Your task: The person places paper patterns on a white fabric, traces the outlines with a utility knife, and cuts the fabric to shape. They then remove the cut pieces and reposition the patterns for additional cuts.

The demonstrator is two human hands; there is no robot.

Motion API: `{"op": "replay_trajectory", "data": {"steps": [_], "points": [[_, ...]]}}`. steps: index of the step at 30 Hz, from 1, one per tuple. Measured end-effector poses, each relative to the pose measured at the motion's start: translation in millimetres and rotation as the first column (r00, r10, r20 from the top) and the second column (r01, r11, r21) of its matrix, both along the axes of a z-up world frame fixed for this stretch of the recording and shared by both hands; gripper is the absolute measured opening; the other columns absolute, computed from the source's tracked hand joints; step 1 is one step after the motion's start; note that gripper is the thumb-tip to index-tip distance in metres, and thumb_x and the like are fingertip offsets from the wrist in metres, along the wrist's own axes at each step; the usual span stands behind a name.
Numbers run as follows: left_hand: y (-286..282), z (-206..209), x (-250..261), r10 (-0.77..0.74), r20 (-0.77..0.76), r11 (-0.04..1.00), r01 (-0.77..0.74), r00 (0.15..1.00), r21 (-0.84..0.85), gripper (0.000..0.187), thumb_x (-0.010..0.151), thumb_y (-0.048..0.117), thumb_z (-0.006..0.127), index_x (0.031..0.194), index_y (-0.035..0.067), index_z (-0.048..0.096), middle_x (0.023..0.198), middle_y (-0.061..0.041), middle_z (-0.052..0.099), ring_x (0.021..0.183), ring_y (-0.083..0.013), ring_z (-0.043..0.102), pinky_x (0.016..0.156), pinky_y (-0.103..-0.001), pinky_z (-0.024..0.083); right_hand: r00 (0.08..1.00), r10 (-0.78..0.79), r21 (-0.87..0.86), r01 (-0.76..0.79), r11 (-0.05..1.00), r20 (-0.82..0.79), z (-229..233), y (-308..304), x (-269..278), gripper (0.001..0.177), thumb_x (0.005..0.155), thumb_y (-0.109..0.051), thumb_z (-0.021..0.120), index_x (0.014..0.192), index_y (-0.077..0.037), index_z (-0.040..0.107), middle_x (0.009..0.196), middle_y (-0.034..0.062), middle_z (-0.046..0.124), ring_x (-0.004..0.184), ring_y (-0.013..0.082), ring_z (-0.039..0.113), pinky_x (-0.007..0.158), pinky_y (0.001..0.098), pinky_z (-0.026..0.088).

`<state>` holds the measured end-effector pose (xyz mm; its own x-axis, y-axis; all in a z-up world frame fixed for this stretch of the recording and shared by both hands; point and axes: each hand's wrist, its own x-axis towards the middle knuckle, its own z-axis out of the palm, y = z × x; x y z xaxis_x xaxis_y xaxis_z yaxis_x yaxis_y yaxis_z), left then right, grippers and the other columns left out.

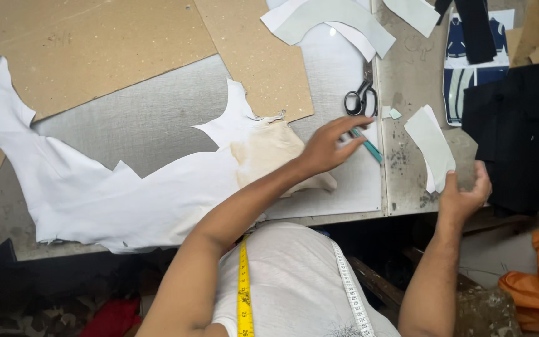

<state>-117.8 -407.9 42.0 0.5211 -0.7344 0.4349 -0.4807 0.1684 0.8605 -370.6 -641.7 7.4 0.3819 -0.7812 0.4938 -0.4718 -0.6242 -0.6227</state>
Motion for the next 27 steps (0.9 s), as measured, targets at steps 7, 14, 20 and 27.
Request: {"op": "replay_trajectory", "data": {"steps": [7, 14, 20, 27], "points": [[314, -42, 45, 0.703, 0.399, 0.592, -0.796, 0.589, 0.131, 0.024, 0.094, -0.006, 0.07, 0.115, 0.006, 0.074, 0.112, -0.009, 0.075, 0.101, -0.0244, 0.072, 0.089, -0.036, 0.059, 0.915, 0.253, 0.431, -0.376, 0.82, 0.315, -44, 58, 35, 0.028, 0.104, -0.001, 0.071, 0.131, 0.005, 0.066, 0.109, 0.0072, 0.07, 0.092, 0.0103, 0.066, 0.078, 0.0216, 0.055], [501, -36, 73, 0.985, 0.148, 0.034, -0.949, 0.084, 0.314, 0.043, 0.098, -0.002, 0.065, 0.139, 0.006, 0.057, 0.138, -0.012, 0.061, 0.125, -0.0247, 0.062, 0.096, -0.04, 0.057, 0.76, 0.547, 0.491, -0.647, 0.583, 0.352, -25, 132, 145, 0.027, 0.103, -0.002, 0.073, 0.128, 0.004, 0.069, 0.106, 0.0056, 0.071, 0.086, 0.0073, 0.063, 0.072, 0.0198, 0.052], [530, -73, 152, 0.951, 0.213, 0.158, -0.943, 0.226, 0.293, 0.057, 0.091, 0.009, 0.078, 0.144, 0.007, 0.055, 0.145, -0.015, 0.054, 0.137, -0.0333, 0.052, 0.115, -0.044, 0.045, 0.624, 0.703, 0.375, -0.777, 0.507, 0.343, -11, 180, 240, 0.022, 0.107, -0.001, 0.072, 0.128, 0.003, 0.071, 0.123, 0.0101, 0.071, 0.107, 0.013, 0.068, 0.089, 0.0229, 0.058], [555, -81, 284, 0.916, 0.383, 0.003, -0.957, 0.12, 0.291, 0.066, 0.088, 0.027, 0.085, 0.142, 0.008, 0.053, 0.137, -0.013, 0.055, 0.126, -0.0339, 0.056, 0.101, -0.045, 0.051, 0.679, 0.561, -0.225, -0.709, 0.668, -0.474, 11, 274, 306, 0.062, 0.086, -0.02, 0.091, 0.137, -0.001, 0.062, 0.142, 0.0253, 0.051, 0.123, 0.0424, 0.056, 0.097, 0.0513, 0.05]]}}
